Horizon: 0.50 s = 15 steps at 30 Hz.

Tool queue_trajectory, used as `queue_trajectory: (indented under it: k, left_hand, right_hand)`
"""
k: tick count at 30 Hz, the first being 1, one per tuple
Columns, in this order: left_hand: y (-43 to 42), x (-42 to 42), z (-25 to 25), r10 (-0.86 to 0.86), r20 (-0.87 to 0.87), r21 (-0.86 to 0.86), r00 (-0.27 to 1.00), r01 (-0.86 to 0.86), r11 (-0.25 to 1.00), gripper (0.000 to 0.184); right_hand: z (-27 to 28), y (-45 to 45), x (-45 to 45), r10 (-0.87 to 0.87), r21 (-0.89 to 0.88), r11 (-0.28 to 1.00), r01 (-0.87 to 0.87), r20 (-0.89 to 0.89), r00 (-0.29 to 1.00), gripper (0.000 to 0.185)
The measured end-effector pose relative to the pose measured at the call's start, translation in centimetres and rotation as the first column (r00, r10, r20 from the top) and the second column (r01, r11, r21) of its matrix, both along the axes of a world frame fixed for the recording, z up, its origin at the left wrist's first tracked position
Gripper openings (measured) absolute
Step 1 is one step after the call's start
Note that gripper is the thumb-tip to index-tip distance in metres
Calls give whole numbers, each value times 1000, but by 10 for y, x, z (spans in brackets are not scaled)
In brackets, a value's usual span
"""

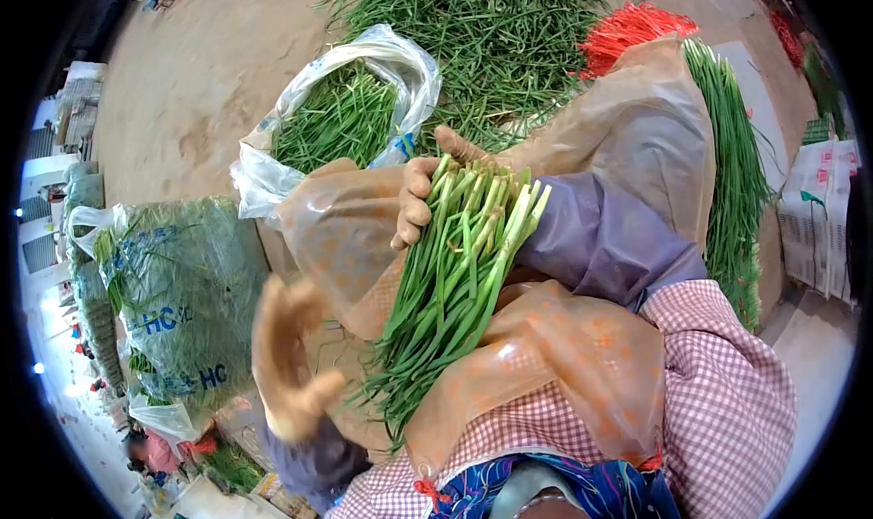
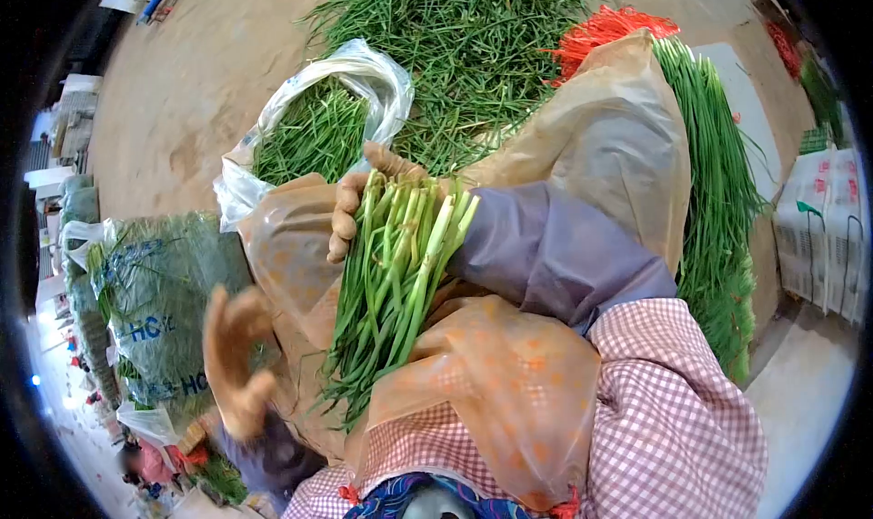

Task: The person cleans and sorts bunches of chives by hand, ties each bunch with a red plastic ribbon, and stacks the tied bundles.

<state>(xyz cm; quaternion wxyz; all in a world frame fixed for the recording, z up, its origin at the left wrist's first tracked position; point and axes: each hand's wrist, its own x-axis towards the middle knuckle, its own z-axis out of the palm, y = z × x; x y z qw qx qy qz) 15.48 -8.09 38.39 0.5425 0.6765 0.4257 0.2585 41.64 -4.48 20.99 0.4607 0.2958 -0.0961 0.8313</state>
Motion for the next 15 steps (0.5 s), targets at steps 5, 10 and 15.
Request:
queue_trajectory:
  k: [5,10,15]
  left_hand:
    - [29,86,-86,-256,365,-391,895,397,830,119]
    - [19,105,-97,-227,395,-575,890,432,695,106]
    - [13,101,-90,-27,321,-631,947,235,739,77]
  right_hand:
    - [9,-14,8,-3,-143,989,27,170,985,47]
    - [51,-24,76,-93,-210,801,561,882,462,18]
    - [107,-46,94,-440,660,521,541,751,-492,11]
